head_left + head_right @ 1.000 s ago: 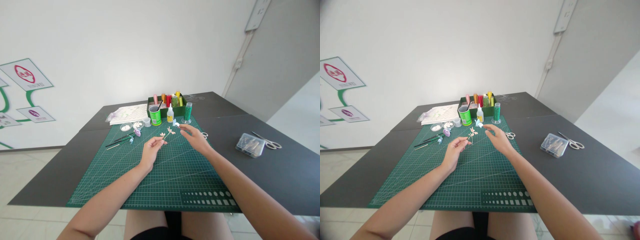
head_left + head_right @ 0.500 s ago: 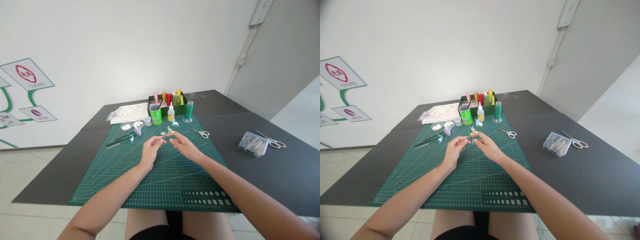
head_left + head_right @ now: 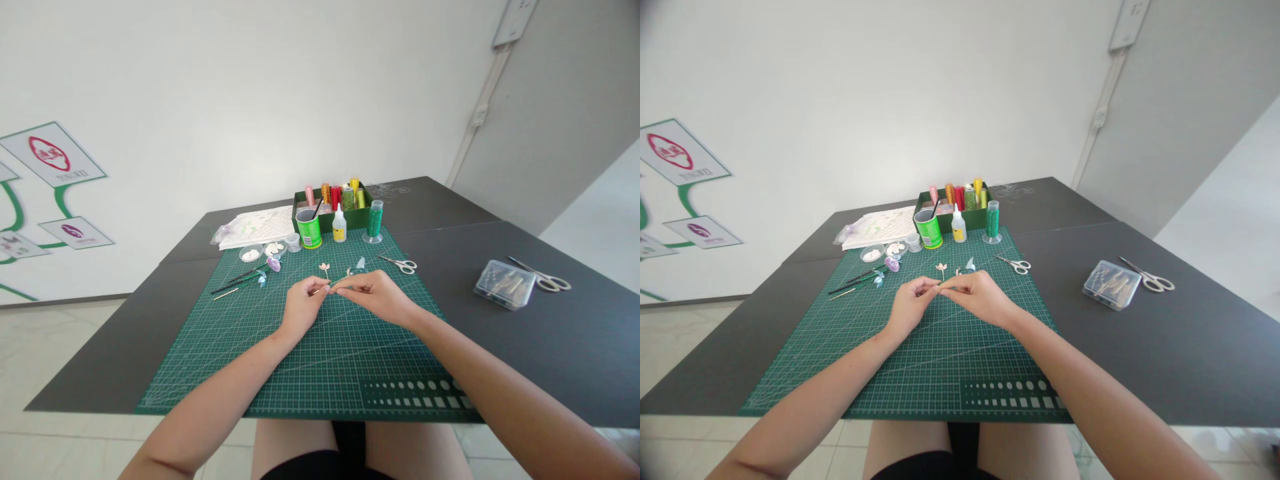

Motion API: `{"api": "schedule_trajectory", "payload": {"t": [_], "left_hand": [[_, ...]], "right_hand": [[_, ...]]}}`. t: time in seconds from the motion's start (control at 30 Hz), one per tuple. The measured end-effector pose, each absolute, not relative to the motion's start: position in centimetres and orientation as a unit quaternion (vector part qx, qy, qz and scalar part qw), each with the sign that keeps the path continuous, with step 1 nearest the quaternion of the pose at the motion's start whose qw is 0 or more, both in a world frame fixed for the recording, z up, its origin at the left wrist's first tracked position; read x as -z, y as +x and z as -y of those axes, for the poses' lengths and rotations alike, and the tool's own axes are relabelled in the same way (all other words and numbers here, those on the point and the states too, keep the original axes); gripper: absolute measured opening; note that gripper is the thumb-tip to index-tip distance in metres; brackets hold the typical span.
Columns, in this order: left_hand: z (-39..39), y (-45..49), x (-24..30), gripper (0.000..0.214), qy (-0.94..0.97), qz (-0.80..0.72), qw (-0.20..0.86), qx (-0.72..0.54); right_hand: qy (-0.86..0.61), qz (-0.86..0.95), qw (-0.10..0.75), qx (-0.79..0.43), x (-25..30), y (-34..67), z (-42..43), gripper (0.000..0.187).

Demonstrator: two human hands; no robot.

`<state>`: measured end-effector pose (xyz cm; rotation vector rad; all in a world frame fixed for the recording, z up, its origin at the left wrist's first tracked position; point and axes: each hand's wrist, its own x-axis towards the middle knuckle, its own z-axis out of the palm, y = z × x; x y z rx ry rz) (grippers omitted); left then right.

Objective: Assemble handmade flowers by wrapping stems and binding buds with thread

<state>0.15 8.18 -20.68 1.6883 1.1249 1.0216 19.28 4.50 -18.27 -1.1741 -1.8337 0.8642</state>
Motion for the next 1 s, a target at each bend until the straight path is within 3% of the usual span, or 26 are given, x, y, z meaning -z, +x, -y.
{"api": "schedule_trajectory", "payload": {"t": [0.2,0.47,1.0], "left_hand": [[-6.6,0.4,20.4,0.016,0.797,-0.445,0.271,-0.305],[-5.4,0.8,19.8,0.016,0.862,-0.413,0.177,-0.234],[-5.7,0.7,19.6,0.021,0.812,-0.45,0.322,-0.187]], "right_hand": [[-0.428,0.674,0.435,-0.417,16.7,20.3,-4.3,0.033],[-0.44,0.618,0.476,-0.445,16.7,22.1,-4.9,0.037],[-0.36,0.709,0.4,-0.456,15.8,21.8,-4.0,0.025]]}}
